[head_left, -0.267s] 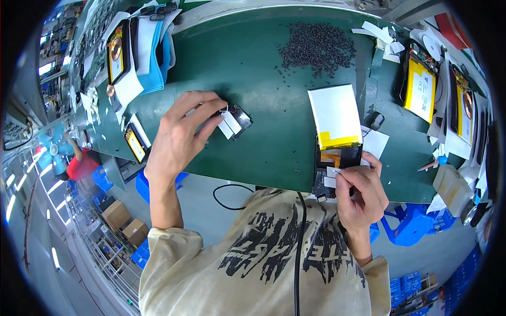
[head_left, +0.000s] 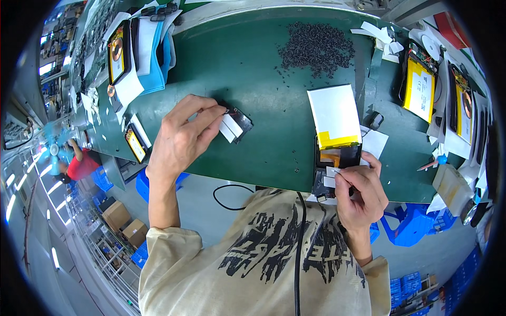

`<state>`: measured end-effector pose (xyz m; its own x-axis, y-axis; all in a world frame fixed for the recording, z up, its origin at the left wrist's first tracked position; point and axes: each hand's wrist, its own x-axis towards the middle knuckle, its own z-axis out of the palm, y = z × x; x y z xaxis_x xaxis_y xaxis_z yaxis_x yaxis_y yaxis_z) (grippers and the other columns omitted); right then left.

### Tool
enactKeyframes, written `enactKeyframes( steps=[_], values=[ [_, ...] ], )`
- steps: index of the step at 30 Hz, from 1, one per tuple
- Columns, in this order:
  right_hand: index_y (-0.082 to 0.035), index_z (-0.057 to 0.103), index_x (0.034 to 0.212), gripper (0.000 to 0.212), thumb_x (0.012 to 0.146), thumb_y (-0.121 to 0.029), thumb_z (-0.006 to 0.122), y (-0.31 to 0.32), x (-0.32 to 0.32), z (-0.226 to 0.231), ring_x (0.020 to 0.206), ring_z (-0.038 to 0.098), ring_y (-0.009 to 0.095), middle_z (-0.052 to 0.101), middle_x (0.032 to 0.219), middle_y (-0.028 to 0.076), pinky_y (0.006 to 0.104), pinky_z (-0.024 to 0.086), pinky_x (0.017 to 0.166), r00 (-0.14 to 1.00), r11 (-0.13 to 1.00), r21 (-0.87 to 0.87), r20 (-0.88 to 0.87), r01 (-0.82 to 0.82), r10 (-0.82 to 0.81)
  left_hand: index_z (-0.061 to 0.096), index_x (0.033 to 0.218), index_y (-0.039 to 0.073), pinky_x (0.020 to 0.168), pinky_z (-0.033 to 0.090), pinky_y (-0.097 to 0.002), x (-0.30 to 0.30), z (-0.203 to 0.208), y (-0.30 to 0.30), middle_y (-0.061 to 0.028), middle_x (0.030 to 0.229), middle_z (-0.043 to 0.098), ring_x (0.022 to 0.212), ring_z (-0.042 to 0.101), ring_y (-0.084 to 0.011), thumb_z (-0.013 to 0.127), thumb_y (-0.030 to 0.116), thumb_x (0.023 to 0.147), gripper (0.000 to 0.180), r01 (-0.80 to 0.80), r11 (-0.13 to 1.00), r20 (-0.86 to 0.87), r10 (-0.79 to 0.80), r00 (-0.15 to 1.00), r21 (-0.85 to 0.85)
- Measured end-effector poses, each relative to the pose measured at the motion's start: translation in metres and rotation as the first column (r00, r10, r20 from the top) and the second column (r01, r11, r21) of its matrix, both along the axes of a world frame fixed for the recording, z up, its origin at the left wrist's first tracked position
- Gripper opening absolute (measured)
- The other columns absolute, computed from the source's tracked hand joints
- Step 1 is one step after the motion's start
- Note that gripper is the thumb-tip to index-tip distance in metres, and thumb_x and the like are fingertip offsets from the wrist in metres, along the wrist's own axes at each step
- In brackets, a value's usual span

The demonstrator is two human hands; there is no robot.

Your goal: Assembling an electronic handheld device by connecting components and using an electric screwdriver.

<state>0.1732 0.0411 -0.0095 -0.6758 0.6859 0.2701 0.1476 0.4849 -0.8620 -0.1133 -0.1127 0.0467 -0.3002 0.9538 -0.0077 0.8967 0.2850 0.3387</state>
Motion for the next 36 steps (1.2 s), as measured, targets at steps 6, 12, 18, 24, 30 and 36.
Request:
enactKeyframes(
  steps=[6, 12, 18, 24, 30, 36],
  values=[
    [0.000, 0.071, 0.088, 0.016, 0.076, 0.007, 0.078, 0.000, -0.001, 0.000, 0.069, 0.068, 0.019, 0.070, 0.076, 0.008, 0.0480, 0.049, 0.098, 1.000, 1.000, 0.003, -0.011, 0.006, -0.006, 0.072, 0.093, 0.000, 0.074, 0.056, -0.0377, 0.006, 0.009, -0.010, -0.0105, 0.095, 0.067, 0.085, 0.067, -0.0279, 0.077, -0.001, 0.077, 0.017, -0.055, 0.998, 0.134, 0.058, 0.989, -0.030],
    [0.000, 0.071, 0.088, 0.015, 0.076, 0.007, 0.078, 0.000, -0.002, 0.001, 0.068, 0.068, 0.020, 0.070, 0.076, 0.008, 0.0478, 0.049, 0.098, 1.000, 1.000, 0.000, 0.000, 0.001, -0.001, 0.071, 0.092, 0.000, 0.074, 0.056, -0.0376, 0.008, 0.003, -0.020, -0.0106, 0.093, 0.068, 0.083, 0.067, -0.0293, 0.078, 0.001, 0.079, 0.016, -0.129, 0.985, 0.200, 0.151, 0.968, -0.118],
    [-0.001, 0.070, 0.088, 0.015, 0.077, 0.006, 0.078, -0.001, -0.002, 0.000, 0.069, 0.068, 0.020, 0.070, 0.077, 0.008, 0.0477, 0.049, 0.098, 1.000, 1.000, 0.006, 0.006, -0.001, 0.001, 0.077, 0.097, 0.002, 0.073, 0.057, -0.0357, 0.010, 0.003, -0.028, -0.0092, 0.098, 0.070, 0.082, 0.069, -0.0263, 0.079, 0.002, 0.080, 0.018, -0.141, 0.985, 0.194, 0.158, 0.968, -0.097],
    [-0.001, 0.070, 0.088, 0.015, 0.077, 0.006, 0.078, 0.000, -0.001, 0.000, 0.069, 0.068, 0.020, 0.070, 0.077, 0.007, 0.0478, 0.049, 0.099, 1.000, 1.000, 0.007, 0.005, 0.002, -0.002, 0.078, 0.097, 0.001, 0.073, 0.058, -0.0341, 0.014, -0.001, -0.028, -0.0096, 0.095, 0.072, 0.081, 0.070, -0.0251, 0.078, 0.000, 0.080, 0.017, -0.174, 0.985, 0.147, 0.175, 0.973, -0.021],
    [-0.001, 0.071, 0.087, 0.014, 0.076, 0.007, 0.077, 0.001, 0.000, 0.000, 0.069, 0.068, 0.020, 0.070, 0.076, 0.007, 0.0487, 0.049, 0.099, 1.000, 1.000, 0.001, 0.008, 0.000, 0.000, 0.076, 0.091, -0.001, 0.068, 0.055, -0.0311, 0.008, 0.008, -0.022, -0.0095, 0.085, 0.072, 0.075, 0.070, -0.0234, 0.078, -0.001, 0.080, 0.012, -0.246, 0.967, 0.238, 0.256, 0.937, -0.073],
    [0.002, 0.071, 0.086, 0.014, 0.075, 0.008, 0.076, 0.001, 0.001, -0.003, 0.074, 0.067, 0.024, 0.067, 0.077, 0.011, 0.0495, 0.054, 0.092, 0.994, 0.999, -0.016, -0.102, 0.041, -0.043, 0.075, 0.092, 0.001, 0.065, 0.054, -0.0329, 0.007, 0.014, 0.032, -0.0097, 0.084, 0.070, 0.074, 0.068, -0.0249, 0.081, 0.003, 0.078, 0.015, -0.059, 0.973, 0.080, 0.042, 0.996, 0.222]
  ],
)
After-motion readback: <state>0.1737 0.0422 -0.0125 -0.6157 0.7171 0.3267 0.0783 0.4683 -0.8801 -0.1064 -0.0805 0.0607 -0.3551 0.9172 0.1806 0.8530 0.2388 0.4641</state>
